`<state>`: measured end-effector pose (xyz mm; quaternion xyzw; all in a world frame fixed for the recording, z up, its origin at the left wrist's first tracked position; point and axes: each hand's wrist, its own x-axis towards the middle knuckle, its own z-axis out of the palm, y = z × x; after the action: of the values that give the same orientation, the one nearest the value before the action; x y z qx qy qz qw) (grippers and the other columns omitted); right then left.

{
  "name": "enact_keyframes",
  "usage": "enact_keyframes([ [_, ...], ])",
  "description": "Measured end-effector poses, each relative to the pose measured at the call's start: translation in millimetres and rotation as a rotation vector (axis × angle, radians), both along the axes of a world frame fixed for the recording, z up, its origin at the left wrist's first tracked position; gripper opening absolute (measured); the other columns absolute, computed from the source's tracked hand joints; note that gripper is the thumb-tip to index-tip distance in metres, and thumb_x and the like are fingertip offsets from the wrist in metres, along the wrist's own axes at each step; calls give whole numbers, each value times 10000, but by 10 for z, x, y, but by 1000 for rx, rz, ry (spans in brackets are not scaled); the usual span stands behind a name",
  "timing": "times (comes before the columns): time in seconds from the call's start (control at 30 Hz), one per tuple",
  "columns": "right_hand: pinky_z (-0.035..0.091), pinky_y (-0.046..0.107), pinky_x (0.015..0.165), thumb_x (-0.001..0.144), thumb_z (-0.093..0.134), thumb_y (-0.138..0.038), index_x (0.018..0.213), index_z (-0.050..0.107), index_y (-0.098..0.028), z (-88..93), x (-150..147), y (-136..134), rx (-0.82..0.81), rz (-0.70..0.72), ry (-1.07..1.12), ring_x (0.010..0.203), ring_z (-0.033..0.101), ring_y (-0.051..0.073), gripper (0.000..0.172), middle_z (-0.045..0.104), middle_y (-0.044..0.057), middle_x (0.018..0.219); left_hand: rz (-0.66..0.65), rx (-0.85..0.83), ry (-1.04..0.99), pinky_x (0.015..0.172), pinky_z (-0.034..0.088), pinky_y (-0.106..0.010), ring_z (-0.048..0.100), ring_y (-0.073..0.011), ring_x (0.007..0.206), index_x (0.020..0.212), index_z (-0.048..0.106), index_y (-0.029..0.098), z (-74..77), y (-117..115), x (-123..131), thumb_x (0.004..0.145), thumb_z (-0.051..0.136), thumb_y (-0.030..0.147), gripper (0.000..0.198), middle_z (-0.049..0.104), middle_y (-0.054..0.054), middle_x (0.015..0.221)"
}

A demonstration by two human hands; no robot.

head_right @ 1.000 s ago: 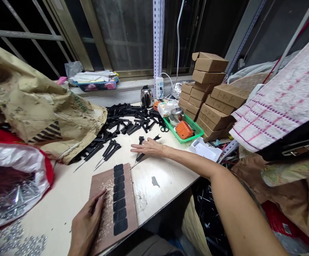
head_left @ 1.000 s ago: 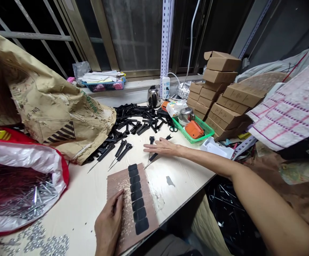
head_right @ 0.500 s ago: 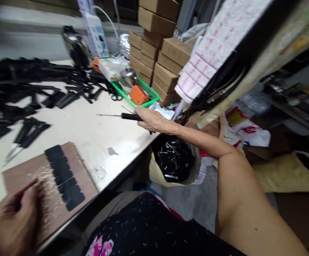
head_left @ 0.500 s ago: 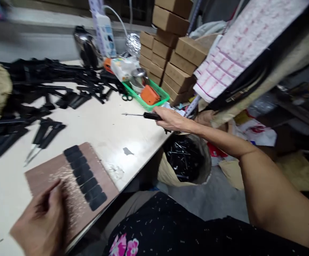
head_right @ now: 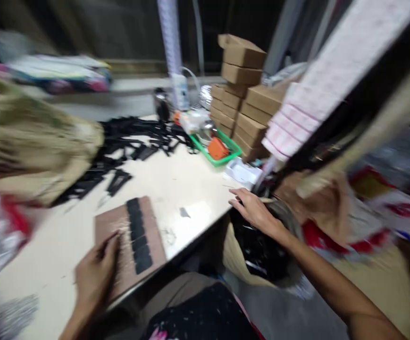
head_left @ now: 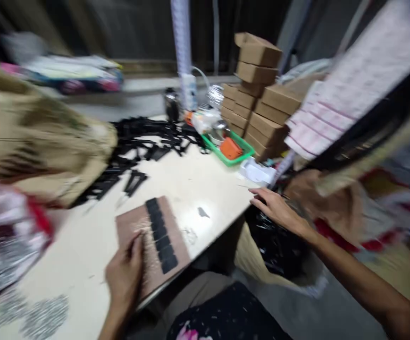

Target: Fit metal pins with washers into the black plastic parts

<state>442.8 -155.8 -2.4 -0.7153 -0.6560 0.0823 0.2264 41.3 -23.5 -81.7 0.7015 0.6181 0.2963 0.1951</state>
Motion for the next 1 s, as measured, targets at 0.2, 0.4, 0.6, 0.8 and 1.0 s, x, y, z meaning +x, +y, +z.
enact_keyframes([
  [0.2,486,293,827,937,423,-238,1152,567,-213,-68,-1165,1619,143,512,-26,950,597,170,260,596,73,1115,54,-27,-118,867,510,-368,660,-236,983,1032,671,224,177,-94,-35,855,455,419,340,707,-44,1078],
  [0.4,422,316,810,928,410,-141,1224,521,-267,-159,-2317,2947,193,848,-512,1070,490,206,341,557,53,1243,38,-4,-199,869,512,-350,654,-210,983,1042,660,205,227,-150,-92,874,458,367,309,701,-61,1070],
  [0.6,318,385,866,942,424,-271,1095,596,-247,-355,-2710,3224,141,1051,-616,1076,472,232,231,635,55,1104,56,14,-220,743,520,-308,652,-196,875,1044,657,207,475,-208,-341,895,443,352,298,687,-69,962],
  [0.8,305,379,873,906,424,-140,1020,610,-167,-461,-2738,3186,85,1055,-641,1003,515,229,221,628,101,1054,109,-17,-150,667,498,-293,638,-188,768,1041,658,220,585,-309,-657,899,444,337,281,674,-64,913],
  [1.0,359,344,788,863,471,-126,926,617,-145,-478,-2660,3216,23,1001,-664,909,551,230,160,626,120,953,156,-24,-72,704,478,-274,632,-182,830,1044,646,227,524,-470,-872,907,441,310,260,663,-53,933],
])
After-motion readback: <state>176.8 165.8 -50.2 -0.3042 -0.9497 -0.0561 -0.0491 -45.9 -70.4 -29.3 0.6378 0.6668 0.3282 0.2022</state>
